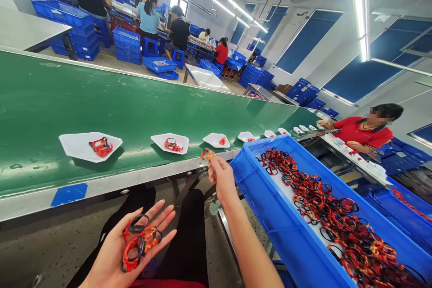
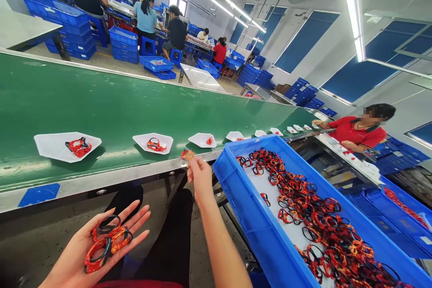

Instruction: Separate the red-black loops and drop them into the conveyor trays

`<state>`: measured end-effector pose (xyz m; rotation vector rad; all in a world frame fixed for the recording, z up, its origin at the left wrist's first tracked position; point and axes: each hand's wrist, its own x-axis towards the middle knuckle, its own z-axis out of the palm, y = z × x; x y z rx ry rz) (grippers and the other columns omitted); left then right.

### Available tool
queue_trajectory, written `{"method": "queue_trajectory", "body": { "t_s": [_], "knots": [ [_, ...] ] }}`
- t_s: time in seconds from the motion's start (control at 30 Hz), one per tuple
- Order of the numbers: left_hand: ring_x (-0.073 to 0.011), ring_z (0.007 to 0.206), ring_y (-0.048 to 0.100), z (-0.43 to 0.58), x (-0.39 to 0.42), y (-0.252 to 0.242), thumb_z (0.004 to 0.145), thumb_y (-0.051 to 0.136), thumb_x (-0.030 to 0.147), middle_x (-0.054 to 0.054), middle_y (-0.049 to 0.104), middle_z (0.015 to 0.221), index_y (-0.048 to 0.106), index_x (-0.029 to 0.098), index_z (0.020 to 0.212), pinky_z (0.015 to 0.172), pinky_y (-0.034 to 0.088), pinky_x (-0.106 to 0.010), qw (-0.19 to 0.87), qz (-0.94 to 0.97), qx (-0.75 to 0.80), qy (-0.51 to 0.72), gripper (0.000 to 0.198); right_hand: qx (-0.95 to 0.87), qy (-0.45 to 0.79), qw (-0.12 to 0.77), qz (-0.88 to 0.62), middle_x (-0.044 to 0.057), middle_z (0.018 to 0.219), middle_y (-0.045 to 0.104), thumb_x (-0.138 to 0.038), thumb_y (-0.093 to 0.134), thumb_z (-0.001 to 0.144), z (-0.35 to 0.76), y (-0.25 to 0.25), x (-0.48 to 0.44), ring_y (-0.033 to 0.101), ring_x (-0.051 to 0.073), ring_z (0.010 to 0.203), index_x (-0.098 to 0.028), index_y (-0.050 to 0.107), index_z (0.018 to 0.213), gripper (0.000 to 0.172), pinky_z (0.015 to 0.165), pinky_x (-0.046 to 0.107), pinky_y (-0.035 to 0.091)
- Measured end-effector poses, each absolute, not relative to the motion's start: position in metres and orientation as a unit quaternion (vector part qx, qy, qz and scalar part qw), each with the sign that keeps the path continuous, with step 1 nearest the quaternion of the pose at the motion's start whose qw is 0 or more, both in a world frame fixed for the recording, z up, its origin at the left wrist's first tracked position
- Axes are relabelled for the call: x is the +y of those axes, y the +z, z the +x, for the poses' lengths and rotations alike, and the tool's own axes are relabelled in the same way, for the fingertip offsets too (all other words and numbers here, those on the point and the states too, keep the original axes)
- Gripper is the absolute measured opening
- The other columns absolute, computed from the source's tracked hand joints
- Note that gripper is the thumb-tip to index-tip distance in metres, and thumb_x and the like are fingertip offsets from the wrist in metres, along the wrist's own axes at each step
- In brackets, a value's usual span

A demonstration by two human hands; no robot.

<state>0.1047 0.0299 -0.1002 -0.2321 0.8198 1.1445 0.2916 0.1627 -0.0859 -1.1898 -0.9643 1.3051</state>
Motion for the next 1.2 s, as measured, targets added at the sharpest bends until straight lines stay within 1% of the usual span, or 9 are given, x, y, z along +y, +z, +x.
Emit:
{"method": "queue_trajectory", "body": {
  "t_s": [0.1, 0.17, 0.3, 0.4, 0.5, 0.57, 0.67, 0.93, 1.2],
  "knots": [
    [-0.0328, 0.114, 0.053, 0.103, 0.029, -0.099, 0.075, 0.056, 0.024, -0.019, 0.057, 0.125, 0.049, 0.013, 0.125, 0.092, 0.045, -0.058, 0.749, -0.111, 0.375, 0.535, 0.052, -0.435, 0.468, 0.555, -0.533, -0.002, 0.066, 0.054, -0.039, 0.065, 0.068, 0.303, -0.075, 0.210, 0.041, 0.005, 0.046, -0.016, 0.063, 0.079, 0.026, 0.035, 0.015, 0.030],
    [-0.0326, 0.114, 0.053, 0.101, 0.029, -0.098, 0.076, 0.055, 0.025, -0.019, 0.057, 0.126, 0.049, 0.012, 0.125, 0.093, 0.045, -0.058, 0.744, -0.114, 0.371, 0.543, 0.051, -0.456, 0.441, 0.547, -0.546, 0.001, 0.075, 0.060, -0.038, 0.065, 0.067, 0.305, -0.072, 0.220, 0.049, 0.008, 0.051, -0.014, 0.064, 0.092, 0.035, 0.037, 0.016, 0.034],
    [-0.0320, 0.115, 0.053, 0.098, 0.029, -0.100, 0.076, 0.056, 0.025, -0.019, 0.056, 0.127, 0.049, 0.012, 0.125, 0.094, 0.044, -0.057, 0.744, -0.113, 0.358, 0.553, 0.051, -0.502, 0.447, 0.502, -0.544, 0.004, 0.083, 0.064, -0.035, 0.061, 0.071, 0.291, -0.074, 0.173, 0.056, 0.012, 0.057, -0.016, 0.057, 0.118, 0.051, 0.041, 0.020, 0.040],
    [-0.0324, 0.111, 0.056, 0.097, 0.031, -0.105, 0.077, 0.056, 0.026, -0.020, 0.057, 0.125, 0.051, 0.011, 0.124, 0.088, 0.049, -0.054, 0.743, -0.096, 0.359, 0.556, 0.049, -0.614, 0.486, 0.393, -0.482, 0.002, 0.081, 0.064, -0.030, 0.056, 0.079, 0.268, -0.081, 0.106, 0.055, 0.011, 0.056, -0.023, 0.063, 0.111, 0.033, 0.045, 0.021, 0.040],
    [-0.0312, 0.103, 0.061, 0.097, 0.032, -0.110, 0.077, 0.058, 0.025, -0.019, 0.060, 0.121, 0.054, 0.013, 0.122, 0.075, 0.055, -0.042, 0.757, -0.078, 0.362, 0.539, 0.047, -0.702, 0.464, 0.319, -0.435, 0.002, 0.092, 0.065, -0.023, 0.061, 0.078, 0.248, -0.092, 0.057, 0.055, 0.012, 0.061, -0.027, 0.067, 0.103, 0.026, 0.054, 0.024, 0.042],
    [-0.0317, 0.103, 0.061, 0.098, 0.033, -0.111, 0.077, 0.057, 0.023, -0.019, 0.060, 0.120, 0.053, 0.013, 0.123, 0.073, 0.056, -0.038, 0.767, -0.082, 0.357, 0.528, 0.047, -0.712, 0.428, 0.322, -0.455, 0.003, 0.095, 0.064, -0.021, 0.060, 0.080, 0.241, -0.100, 0.043, 0.056, 0.014, 0.067, -0.028, 0.067, 0.105, 0.027, 0.061, 0.026, 0.044],
    [-0.0352, 0.107, 0.058, 0.101, 0.034, -0.110, 0.077, 0.055, 0.021, -0.021, 0.060, 0.120, 0.051, 0.010, 0.125, 0.077, 0.055, -0.044, 0.761, -0.092, 0.362, 0.531, 0.049, -0.689, 0.415, 0.336, -0.489, 0.003, 0.089, 0.065, -0.022, 0.058, 0.082, 0.236, -0.109, 0.042, 0.056, 0.016, 0.070, -0.027, 0.069, 0.101, 0.022, 0.063, 0.027, 0.044],
    [-0.0337, 0.111, 0.055, 0.101, 0.032, -0.112, 0.078, 0.054, 0.019, -0.022, 0.059, 0.121, 0.046, 0.010, 0.128, 0.090, 0.048, -0.052, 0.746, -0.106, 0.352, 0.555, 0.052, -0.417, 0.661, 0.387, -0.488, 0.006, 0.076, 0.069, -0.029, 0.065, 0.075, 0.240, -0.125, 0.051, 0.057, 0.013, 0.059, -0.015, 0.070, 0.093, 0.024, 0.043, 0.019, 0.042],
    [-0.0345, 0.115, 0.051, 0.101, 0.033, -0.113, 0.077, 0.053, 0.020, -0.022, 0.055, 0.126, 0.045, 0.011, 0.130, 0.089, 0.050, -0.049, 0.756, -0.131, 0.329, 0.550, 0.054, -0.257, 0.740, 0.441, -0.438, 0.008, 0.081, 0.067, -0.028, 0.073, 0.071, 0.253, -0.136, 0.051, 0.051, 0.006, 0.056, -0.012, 0.071, 0.093, 0.027, 0.042, 0.013, 0.040]
  ]
}}
